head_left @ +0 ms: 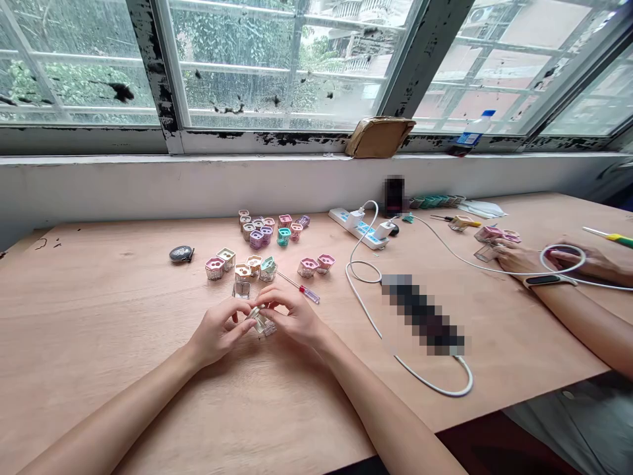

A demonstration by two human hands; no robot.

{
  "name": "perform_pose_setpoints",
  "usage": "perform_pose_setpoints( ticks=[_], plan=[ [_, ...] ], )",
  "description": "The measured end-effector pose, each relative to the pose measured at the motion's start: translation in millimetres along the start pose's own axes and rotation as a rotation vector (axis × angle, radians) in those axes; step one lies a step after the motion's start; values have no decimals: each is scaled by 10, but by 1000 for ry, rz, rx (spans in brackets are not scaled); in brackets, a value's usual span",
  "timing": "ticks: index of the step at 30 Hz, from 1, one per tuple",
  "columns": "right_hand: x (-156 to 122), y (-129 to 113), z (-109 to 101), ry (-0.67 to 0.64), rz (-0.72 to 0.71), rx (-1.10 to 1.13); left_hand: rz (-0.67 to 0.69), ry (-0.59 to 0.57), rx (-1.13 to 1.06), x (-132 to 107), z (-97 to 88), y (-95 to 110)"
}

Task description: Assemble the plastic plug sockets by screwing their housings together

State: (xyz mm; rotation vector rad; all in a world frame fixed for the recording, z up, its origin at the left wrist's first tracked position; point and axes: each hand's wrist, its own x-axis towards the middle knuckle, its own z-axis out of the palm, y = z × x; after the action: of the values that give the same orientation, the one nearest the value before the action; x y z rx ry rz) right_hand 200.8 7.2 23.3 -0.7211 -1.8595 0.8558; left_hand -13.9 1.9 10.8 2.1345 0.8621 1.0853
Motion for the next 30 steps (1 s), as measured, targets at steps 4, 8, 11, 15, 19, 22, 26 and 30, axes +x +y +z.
perform_pose_setpoints(
  ticks=[4, 8, 11, 15, 19, 22, 26, 30],
  plan=[
    [-15, -5, -46, -6, 82, 16, -26, 32, -74, 24, -12, 17],
    [-30, 27, -162, -84, 107, -117, -135, 95, -144, 13, -8, 11],
    [-38, 49, -246, -226, 136, -247, -187, 122, -174, -10, -5, -14],
    [-44, 20, -265, -345, 214, -418, -169, 126, -163, -12, -7, -43],
    [-47, 5, -226, -371, 214, -470, -139, 126, -239, 6, 6, -68],
    [-51, 24, -223, -289, 197, -360, -148, 132, -293, 6, 18, -81],
    [-55, 13, -236, -88, 224, -216, -156, 91, -229, -3, 12, -58],
    [-57, -24, -208, -31, 182, -183, -132, 49, -179, 2, -1, -19]
  ],
)
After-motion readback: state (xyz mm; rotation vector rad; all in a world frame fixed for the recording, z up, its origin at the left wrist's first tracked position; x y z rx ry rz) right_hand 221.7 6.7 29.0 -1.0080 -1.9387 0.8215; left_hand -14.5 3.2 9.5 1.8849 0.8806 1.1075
